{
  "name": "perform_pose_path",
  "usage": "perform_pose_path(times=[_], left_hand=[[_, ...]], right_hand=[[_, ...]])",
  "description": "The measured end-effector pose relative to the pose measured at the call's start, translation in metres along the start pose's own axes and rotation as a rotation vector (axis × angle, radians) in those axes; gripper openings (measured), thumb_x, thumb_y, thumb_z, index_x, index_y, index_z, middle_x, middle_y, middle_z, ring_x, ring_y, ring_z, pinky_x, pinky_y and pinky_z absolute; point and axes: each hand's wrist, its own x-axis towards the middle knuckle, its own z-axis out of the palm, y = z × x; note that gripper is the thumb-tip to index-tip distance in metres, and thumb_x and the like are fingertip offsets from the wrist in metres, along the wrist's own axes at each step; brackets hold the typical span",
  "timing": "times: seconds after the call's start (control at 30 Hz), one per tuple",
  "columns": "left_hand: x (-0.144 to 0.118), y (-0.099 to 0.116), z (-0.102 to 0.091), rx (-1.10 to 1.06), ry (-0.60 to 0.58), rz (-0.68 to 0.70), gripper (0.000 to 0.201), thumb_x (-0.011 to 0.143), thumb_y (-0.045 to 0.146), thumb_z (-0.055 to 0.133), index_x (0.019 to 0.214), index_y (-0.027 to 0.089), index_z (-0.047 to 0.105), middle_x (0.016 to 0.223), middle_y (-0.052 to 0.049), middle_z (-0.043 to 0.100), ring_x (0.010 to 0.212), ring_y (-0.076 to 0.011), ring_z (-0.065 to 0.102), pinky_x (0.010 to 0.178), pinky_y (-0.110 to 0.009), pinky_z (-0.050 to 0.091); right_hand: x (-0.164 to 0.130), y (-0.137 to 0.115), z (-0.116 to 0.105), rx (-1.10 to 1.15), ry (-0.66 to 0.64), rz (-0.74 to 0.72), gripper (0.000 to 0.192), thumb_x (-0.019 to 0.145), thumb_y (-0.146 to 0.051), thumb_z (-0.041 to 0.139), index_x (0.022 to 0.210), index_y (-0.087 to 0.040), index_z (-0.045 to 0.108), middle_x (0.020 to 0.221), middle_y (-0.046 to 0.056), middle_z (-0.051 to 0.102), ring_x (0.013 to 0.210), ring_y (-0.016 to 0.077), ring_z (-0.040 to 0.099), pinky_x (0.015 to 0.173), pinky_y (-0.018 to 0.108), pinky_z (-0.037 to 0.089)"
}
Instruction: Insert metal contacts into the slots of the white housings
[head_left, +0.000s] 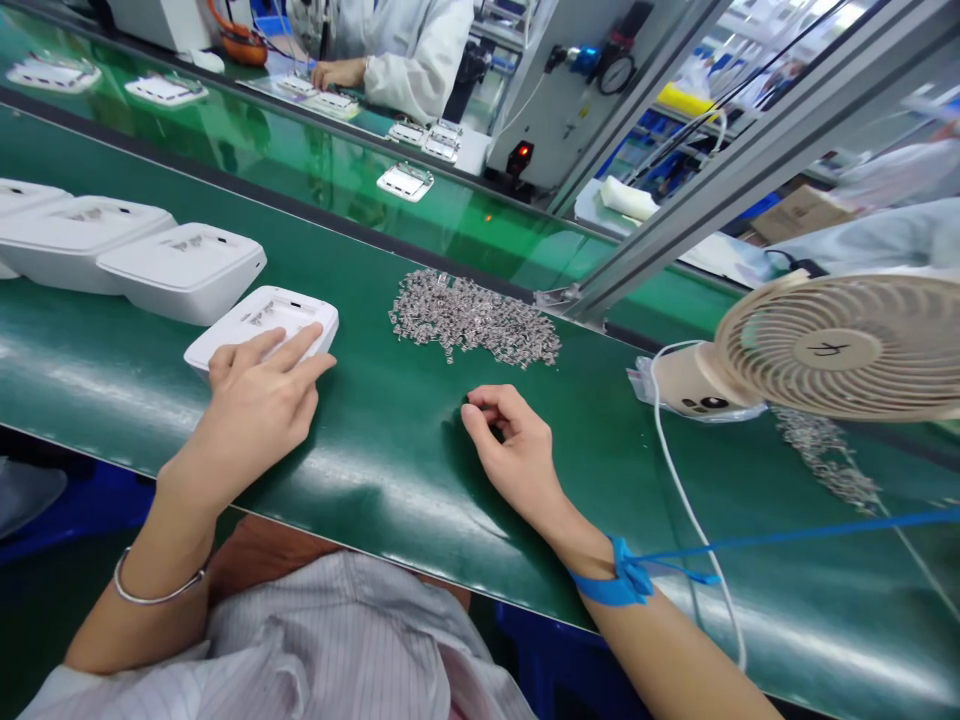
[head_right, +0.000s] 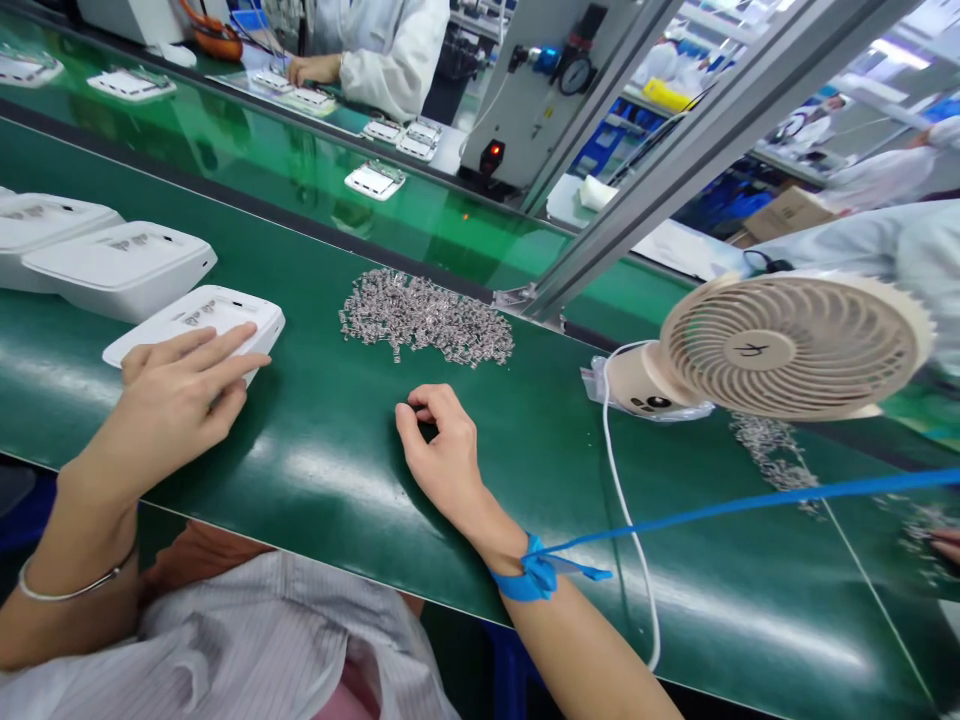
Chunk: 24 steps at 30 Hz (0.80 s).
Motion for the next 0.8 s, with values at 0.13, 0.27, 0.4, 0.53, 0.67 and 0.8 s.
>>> perform_pose_path(times=[0.13,0.27,0.4,0.53,0.67,0.8], left_hand=[[0.001,-0.002,0.003,0.092,0.117,-0.246,0.040,0.088,0.021,0.042,0.126,0.021,0.052,0.148,-0.013,0.024,0.129,-0.0477,0.020,0.091,-0.063,0.026],[-0.005,0.018,0.004,0.120,0.116,-0.259,0.054,0.087,0.029,0.047,0.138,0.012,0.036,0.149,-0.023,0.009,0.127,-0.0556,0.012,0.091,-0.067,0.023],[-0.028,0.074,0.009,0.060,0.067,0.228,0.048,0.090,0.033,0.043,0.132,0.011,0.045,0.144,-0.020,0.031,0.124,-0.0449,0.035,0.091,-0.053,0.032],[-0.068,0.131,0.032,-0.137,0.192,0.763,0.044,0.088,0.043,0.044,0.120,0.017,0.058,0.127,-0.010,0.055,0.118,-0.0282,0.046,0.100,-0.040,0.026],[-0.087,0.157,0.082,-0.223,0.558,1.040,0.035,0.084,0.044,0.047,0.111,0.031,0.064,0.140,0.005,0.041,0.136,-0.0230,0.022,0.112,-0.040,0.002],[-0.073,0.166,0.108,-0.156,0.827,1.023,0.038,0.080,0.042,0.039,0.106,0.036,0.066,0.132,0.010,0.049,0.134,-0.0250,0.027,0.111,-0.049,0.001]], right_hand=[[0.000,0.003,-0.002,-0.038,0.009,-0.020,0.007,0.081,-0.024,0.051,0.077,-0.019,0.054,0.085,0.004,0.058,0.078,0.0147,0.056,0.071,0.029,0.045],[0.011,0.011,0.003,-0.037,0.024,0.015,0.008,0.080,-0.025,0.052,0.078,-0.018,0.056,0.083,0.003,0.057,0.074,0.0139,0.054,0.069,0.028,0.044],[0.039,0.016,0.021,-0.038,0.051,0.089,0.007,0.079,-0.022,0.053,0.081,-0.017,0.058,0.072,-0.001,0.052,0.061,0.0109,0.049,0.063,0.025,0.043],[0.066,0.009,0.034,-0.199,-0.016,0.065,0.007,0.076,-0.020,0.060,0.072,-0.017,0.056,0.067,-0.002,0.052,0.066,0.0116,0.049,0.067,0.024,0.041],[0.080,0.004,0.039,-0.329,-0.079,0.022,0.018,0.084,-0.023,0.055,0.067,-0.017,0.057,0.068,0.000,0.056,0.072,0.0120,0.052,0.070,0.022,0.040],[0.084,0.010,0.046,-0.368,-0.029,0.032,0.015,0.082,-0.021,0.057,0.067,-0.019,0.058,0.066,-0.003,0.057,0.073,0.0114,0.054,0.071,0.020,0.041]])
